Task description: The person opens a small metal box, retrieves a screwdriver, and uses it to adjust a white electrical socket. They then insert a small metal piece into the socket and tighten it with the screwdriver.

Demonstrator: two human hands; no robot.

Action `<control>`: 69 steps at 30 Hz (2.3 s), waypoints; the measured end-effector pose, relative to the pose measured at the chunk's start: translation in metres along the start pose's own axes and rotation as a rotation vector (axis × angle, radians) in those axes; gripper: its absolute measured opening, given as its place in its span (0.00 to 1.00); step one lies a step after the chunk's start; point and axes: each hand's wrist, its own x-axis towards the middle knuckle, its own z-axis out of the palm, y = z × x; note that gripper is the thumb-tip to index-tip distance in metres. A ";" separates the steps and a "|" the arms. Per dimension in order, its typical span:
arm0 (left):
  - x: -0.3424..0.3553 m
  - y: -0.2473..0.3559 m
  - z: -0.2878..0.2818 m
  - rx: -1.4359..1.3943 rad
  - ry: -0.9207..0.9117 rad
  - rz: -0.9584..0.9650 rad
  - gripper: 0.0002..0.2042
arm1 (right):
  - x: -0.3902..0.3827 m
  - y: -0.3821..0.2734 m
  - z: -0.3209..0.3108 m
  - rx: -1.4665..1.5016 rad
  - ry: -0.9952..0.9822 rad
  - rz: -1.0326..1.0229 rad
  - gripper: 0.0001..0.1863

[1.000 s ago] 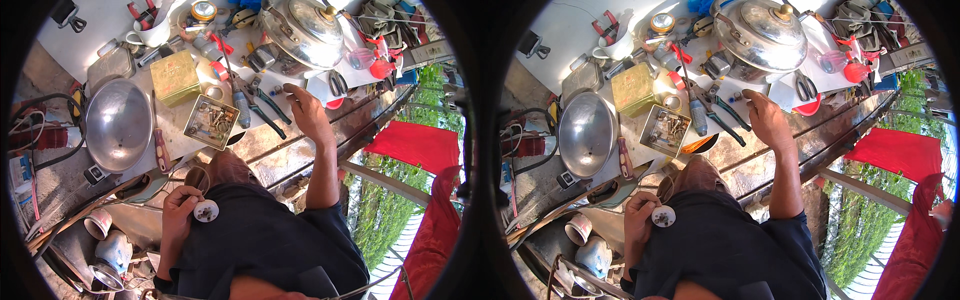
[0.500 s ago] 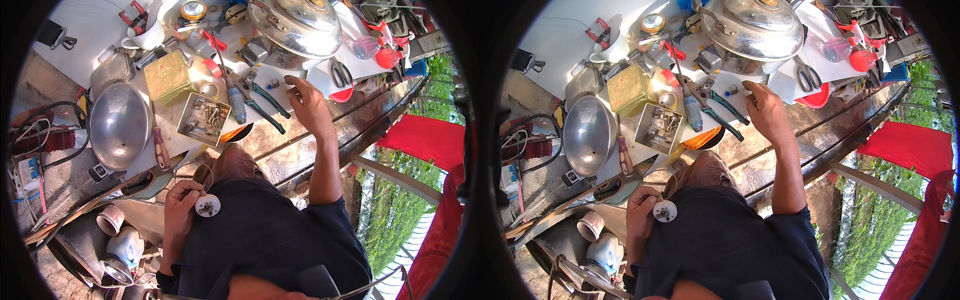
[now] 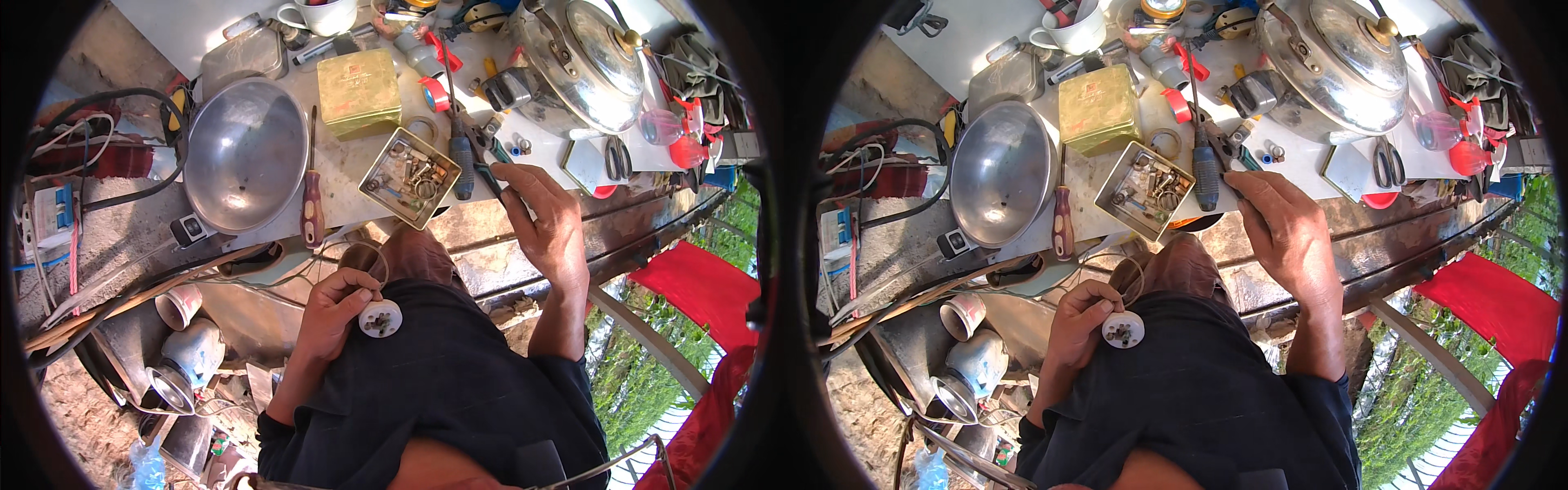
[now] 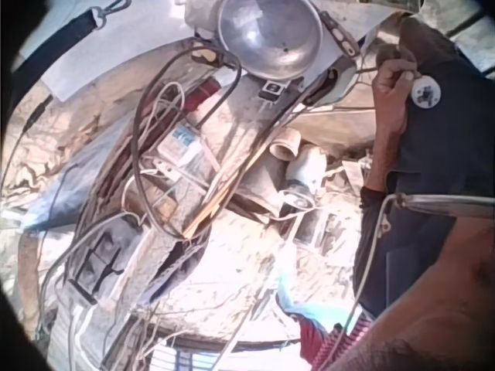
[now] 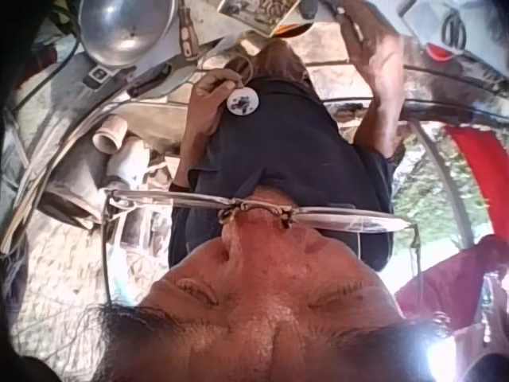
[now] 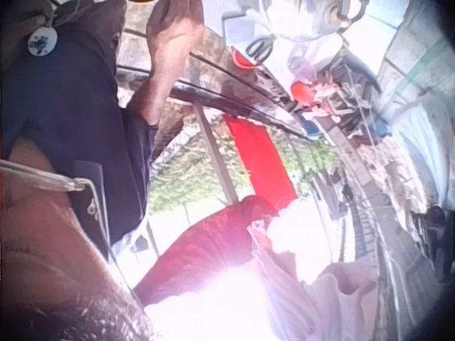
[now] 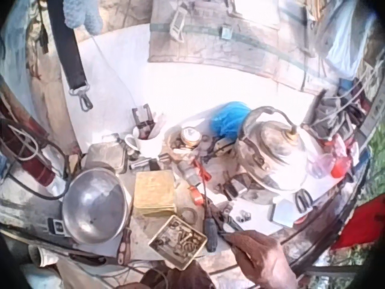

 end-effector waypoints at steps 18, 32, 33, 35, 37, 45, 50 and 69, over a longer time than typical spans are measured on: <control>0.005 0.004 -0.010 -0.017 -0.060 0.014 0.08 | 0.057 -0.062 0.042 -0.424 -0.231 -0.476 0.12; -0.006 0.003 -0.028 -0.083 -0.100 0.042 0.07 | 0.067 -0.065 0.059 -0.641 -0.359 -0.473 0.05; -0.007 0.003 -0.029 -0.085 -0.110 0.037 0.07 | 0.067 -0.065 0.061 -0.649 -0.350 -0.487 0.05; -0.009 0.004 -0.030 -0.080 -0.122 0.036 0.07 | 0.069 -0.064 0.062 -0.661 -0.362 -0.507 0.05; -0.012 0.005 -0.032 -0.072 -0.123 0.045 0.08 | 0.069 -0.064 0.056 -0.560 -0.283 -0.438 0.04; -0.014 0.013 -0.018 -0.038 -0.062 0.179 0.07 | 0.021 -0.073 0.035 0.674 -0.219 0.101 0.05; -0.015 0.014 -0.008 -0.011 -0.051 0.209 0.11 | -0.029 -0.080 0.071 1.090 -0.302 0.293 0.06; -0.027 0.005 0.006 0.319 -0.126 0.204 0.11 | -0.066 -0.076 0.120 0.998 -0.209 0.249 0.02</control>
